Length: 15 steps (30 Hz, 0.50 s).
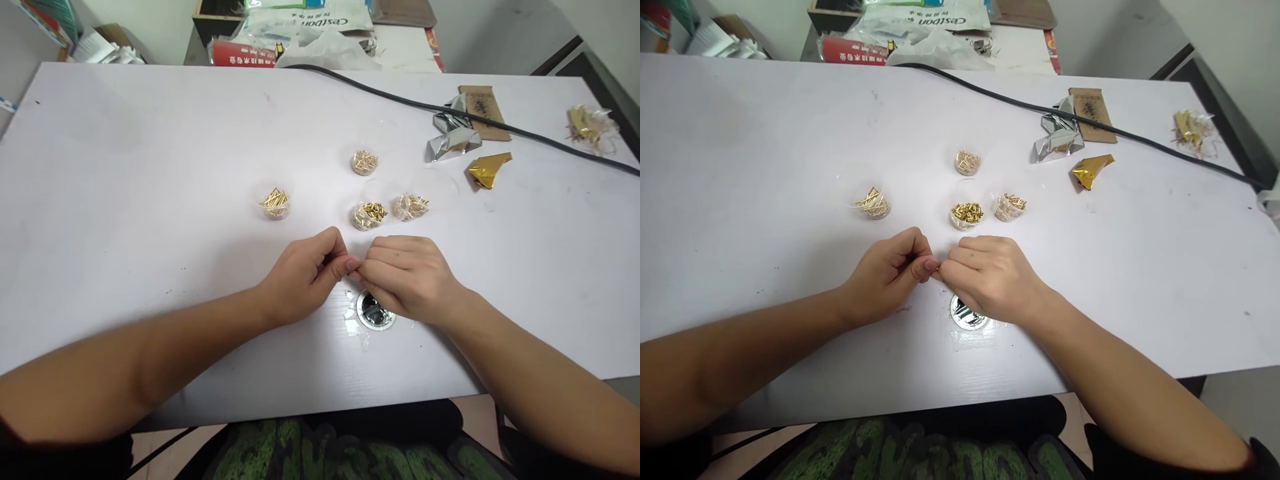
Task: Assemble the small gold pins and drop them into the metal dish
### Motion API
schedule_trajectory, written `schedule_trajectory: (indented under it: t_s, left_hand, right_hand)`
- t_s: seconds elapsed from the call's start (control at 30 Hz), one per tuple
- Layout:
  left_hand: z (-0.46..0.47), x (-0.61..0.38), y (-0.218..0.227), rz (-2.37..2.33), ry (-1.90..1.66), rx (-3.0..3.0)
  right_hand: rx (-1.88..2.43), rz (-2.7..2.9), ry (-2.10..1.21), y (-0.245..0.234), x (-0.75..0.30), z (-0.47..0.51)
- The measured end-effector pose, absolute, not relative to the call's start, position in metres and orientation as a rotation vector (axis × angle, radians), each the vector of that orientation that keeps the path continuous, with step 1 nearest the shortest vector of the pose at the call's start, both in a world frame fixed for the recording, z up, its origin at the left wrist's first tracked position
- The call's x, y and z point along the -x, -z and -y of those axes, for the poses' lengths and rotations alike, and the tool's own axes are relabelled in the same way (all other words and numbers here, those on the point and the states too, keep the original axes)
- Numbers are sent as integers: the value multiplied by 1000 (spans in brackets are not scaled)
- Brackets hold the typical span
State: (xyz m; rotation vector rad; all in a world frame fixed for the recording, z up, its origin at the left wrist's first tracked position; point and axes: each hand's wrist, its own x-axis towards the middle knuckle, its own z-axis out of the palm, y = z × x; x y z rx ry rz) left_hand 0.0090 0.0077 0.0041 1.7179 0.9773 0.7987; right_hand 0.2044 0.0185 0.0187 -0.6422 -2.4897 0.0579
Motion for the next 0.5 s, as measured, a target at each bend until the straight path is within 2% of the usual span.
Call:
schedule_trajectory:
  t_s: [0.23,0.5]
  left_hand:
    - [-8,-10,-6,-1001,-774,-1747]
    - [-9,-9,-5,-971,-718,-1607]
  right_hand:
    - [646,2501,-121,-17,-205,-19]
    - [640,2353,-525,-12,-203,-17]
